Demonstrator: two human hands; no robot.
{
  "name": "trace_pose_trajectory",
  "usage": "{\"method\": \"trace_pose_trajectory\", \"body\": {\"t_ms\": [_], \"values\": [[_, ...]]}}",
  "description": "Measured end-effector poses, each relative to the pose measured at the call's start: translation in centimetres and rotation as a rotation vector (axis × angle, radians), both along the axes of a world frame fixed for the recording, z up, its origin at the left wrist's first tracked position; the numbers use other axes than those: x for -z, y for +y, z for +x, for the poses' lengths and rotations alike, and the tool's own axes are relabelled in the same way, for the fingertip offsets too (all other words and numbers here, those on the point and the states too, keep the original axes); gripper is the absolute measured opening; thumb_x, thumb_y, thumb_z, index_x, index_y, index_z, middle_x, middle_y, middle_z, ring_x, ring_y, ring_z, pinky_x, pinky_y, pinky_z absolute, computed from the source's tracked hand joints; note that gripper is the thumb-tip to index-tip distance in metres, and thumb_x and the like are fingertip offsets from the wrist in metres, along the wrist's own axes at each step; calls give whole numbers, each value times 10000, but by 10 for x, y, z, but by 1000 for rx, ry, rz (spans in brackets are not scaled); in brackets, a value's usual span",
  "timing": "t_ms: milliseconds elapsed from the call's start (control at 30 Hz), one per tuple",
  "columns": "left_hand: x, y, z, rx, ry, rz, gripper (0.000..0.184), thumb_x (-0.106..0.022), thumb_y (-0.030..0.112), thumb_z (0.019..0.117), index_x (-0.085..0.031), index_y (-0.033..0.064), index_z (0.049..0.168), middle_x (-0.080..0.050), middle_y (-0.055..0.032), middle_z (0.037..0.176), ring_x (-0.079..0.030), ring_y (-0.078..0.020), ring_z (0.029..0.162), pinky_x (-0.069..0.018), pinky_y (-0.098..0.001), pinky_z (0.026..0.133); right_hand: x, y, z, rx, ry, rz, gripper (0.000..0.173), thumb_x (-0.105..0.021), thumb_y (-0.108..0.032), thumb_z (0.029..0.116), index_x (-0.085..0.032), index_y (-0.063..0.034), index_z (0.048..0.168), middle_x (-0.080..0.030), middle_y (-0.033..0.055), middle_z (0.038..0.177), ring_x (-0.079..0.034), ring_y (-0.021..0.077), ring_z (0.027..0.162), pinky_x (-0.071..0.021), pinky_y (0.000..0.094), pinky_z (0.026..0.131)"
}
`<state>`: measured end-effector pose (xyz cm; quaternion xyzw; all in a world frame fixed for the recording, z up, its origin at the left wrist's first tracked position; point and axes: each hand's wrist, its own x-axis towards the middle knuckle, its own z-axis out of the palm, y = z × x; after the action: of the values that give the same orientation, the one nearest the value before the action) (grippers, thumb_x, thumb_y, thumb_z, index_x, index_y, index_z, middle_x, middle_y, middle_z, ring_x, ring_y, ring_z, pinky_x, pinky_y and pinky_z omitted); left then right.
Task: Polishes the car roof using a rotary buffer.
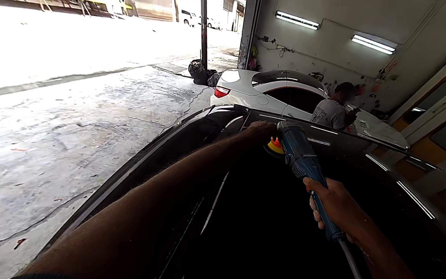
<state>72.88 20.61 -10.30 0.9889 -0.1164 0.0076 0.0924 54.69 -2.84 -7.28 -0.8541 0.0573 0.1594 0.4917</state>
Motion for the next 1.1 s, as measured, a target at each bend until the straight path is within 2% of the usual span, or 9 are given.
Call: {"method": "trace_pose_trajectory", "body": {"t_ms": [233, 367, 533, 633, 800, 1100], "values": [[-11, -46, -4, 29, 14, 34, 163, -677, 106, 928, -699, 69, 1085, -709, -171, 1099, -684, -389, 1060, -550, -629, 823, 1, -34, -10, 49, -5, 28, 370, -488, -403, 1092, -575, -43, 1080, -550, 71, 622, -590, 166, 447, -561, 310, 427], [-16, -66, -10, 53, 25, 44, 152, -637, 114, 970, -672, 50, 1103, -695, -181, 1108, -674, -394, 1072, -543, -619, 829, 2, -50, -14, 67, -9, 41, 372, -488, -404, 1092, -576, -43, 1074, -553, 73, 620, -590, 170, 442, -559, 313, 420], [-18, -92, -6, 72, 41, 52, 183, -676, 116, 934, -679, 60, 1109, -701, -180, 1105, -680, -393, 1057, -544, -626, 822, 4, -72, -19, 102, -9, 61, 359, -494, -398, 1092, -570, -47, 1089, -553, 72, 627, -584, 168, 438, -556, 313, 415], [-21, -113, -7, 79, 48, 61, 178, -652, 110, 958, -683, 56, 1124, -699, -178, 1135, -676, -391, 1082, -545, -624, 836, 3, -86, -23, 130, -16, 63, 356, -491, -394, 1094, -572, -47, 1088, -553, 72, 624, -584, 168, 435, -554, 312, 409], [-23, -149, -9, 100, 37, 50, 228, -674, 49, 914, -692, 69, 1140, -699, -179, 1140, -677, -396, 1081, -553, -628, 816, 4, -113, -30, 172, -32, 71, 354, -486, -389, 1097, -575, -47, 1101, -559, 71, 631, -580, 169, 433, -553, 313, 407], [-38, -217, -24, 102, 108, 31, 268, -701, 70, 914, -680, 50, 1181, -680, -195, 1216, -655, -406, 1136, -546, -634, 837, 9, -163, -48, 245, -82, 98, 354, -482, -378, 1091, -583, -41, 1130, -553, 58, 611, -571, 176, 412, -552, 339, 387]]}}
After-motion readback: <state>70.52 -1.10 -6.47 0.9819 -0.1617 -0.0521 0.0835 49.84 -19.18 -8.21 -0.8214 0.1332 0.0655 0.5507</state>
